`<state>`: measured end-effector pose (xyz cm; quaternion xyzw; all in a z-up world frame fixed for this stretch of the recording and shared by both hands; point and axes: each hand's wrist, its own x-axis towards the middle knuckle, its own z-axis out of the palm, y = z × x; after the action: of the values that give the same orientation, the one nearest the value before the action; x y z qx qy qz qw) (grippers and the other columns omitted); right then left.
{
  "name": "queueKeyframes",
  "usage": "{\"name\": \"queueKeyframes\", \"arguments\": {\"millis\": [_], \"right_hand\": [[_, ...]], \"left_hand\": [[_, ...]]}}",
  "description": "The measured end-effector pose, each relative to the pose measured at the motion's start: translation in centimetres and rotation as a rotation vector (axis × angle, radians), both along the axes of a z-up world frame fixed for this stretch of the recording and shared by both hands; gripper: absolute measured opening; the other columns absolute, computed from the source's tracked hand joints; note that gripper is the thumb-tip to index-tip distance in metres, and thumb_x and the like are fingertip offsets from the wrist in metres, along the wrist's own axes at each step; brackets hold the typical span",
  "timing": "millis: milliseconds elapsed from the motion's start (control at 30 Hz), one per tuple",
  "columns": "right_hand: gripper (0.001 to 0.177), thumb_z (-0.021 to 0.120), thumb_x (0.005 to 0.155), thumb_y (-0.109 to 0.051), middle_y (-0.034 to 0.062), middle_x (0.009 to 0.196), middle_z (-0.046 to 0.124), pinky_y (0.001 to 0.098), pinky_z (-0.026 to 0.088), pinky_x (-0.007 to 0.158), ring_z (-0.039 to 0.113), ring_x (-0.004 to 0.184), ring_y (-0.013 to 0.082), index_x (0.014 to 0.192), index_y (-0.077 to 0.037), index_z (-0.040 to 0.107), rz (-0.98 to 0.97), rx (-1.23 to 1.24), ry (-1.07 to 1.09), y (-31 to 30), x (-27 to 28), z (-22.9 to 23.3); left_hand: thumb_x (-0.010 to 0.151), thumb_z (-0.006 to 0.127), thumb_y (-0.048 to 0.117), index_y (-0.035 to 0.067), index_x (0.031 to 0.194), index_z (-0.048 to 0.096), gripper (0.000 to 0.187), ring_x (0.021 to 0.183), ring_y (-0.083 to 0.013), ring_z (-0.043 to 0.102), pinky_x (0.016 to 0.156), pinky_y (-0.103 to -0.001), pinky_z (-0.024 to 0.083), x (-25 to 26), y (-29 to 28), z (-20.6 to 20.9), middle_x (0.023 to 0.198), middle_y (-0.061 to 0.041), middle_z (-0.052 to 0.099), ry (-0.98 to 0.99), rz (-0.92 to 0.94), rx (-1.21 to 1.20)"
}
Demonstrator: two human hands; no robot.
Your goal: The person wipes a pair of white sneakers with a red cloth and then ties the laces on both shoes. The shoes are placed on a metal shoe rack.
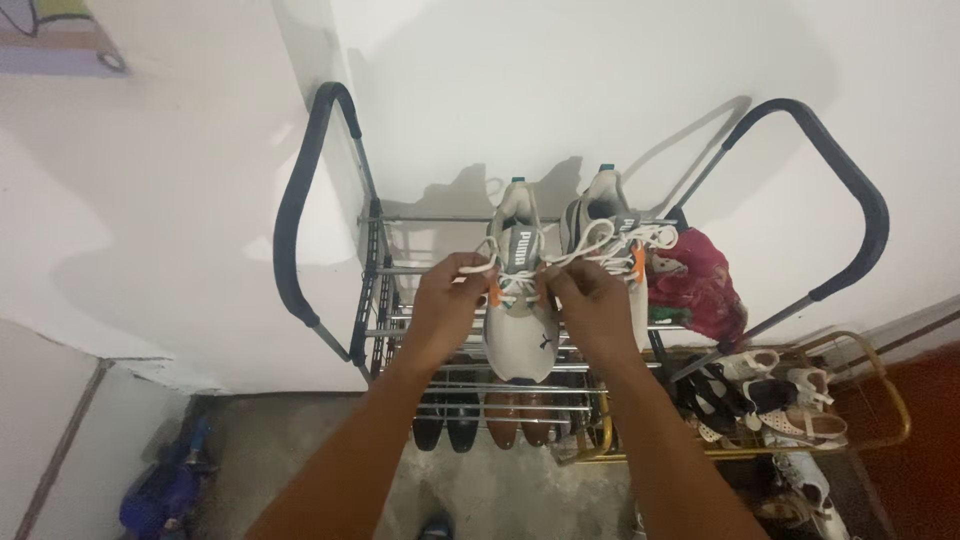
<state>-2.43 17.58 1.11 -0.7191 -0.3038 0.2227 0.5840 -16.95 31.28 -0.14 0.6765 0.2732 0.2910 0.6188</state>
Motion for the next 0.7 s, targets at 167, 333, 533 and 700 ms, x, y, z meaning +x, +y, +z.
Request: {"name": "queueKeyframes", "arguments": {"millis": [167,333,533,700], "right_hand": [[0.022,0.057,0.103,-0.022,0.0084,0.095,0.069,0.0306,0.061,0.059,0.075,0.089,0.0182,0.101,0.000,0.059,-0.055,0.048,0.054,0.2,-0.1,0.0],[0.017,0.054,0.103,-0.022,0.0052,0.095,0.065,0.0292,0.059,0.057,0.073,0.089,0.0159,0.102,-0.005,0.056,-0.098,0.130,0.111,0.4,-0.6,0.3],[0.027,0.060,0.102,-0.027,0.0109,0.094,0.073,0.0307,0.059,0.061,0.073,0.083,0.0163,0.103,0.000,0.067,-0.112,0.016,0.053,-0.1,0.0,0.6],[0.028,0.071,0.093,-0.026,0.0121,0.093,0.078,0.0285,0.057,0.069,0.072,0.080,0.0158,0.103,-0.001,0.076,-0.032,-0.042,-0.080,-1.0,-0.4,-0.5]], "left_hand": [[0.106,0.046,0.031,-0.005,0.119,0.057,0.039,0.096,-0.0257,0.077,0.084,-0.039,0.065,0.1,0.1,-0.7,0.107,-0.019,0.073,-0.030,0.005,-0.139],[0.104,0.043,0.039,-0.003,0.123,0.049,0.046,0.100,-0.0327,0.075,0.085,-0.040,0.064,0.3,0.9,-1.3,0.109,-0.022,0.070,-0.182,0.026,-0.417],[0.096,0.059,0.034,-0.003,0.120,0.046,0.046,0.101,-0.0276,0.072,0.084,-0.039,0.065,0.1,0.3,-1.4,0.114,-0.018,0.061,-0.190,0.059,-0.109],[0.097,0.065,0.027,-0.001,0.110,0.062,0.031,0.099,-0.0238,0.070,0.081,-0.035,0.064,0.3,-2.1,-1.1,0.113,-0.016,0.061,-0.009,0.098,0.195]]}}
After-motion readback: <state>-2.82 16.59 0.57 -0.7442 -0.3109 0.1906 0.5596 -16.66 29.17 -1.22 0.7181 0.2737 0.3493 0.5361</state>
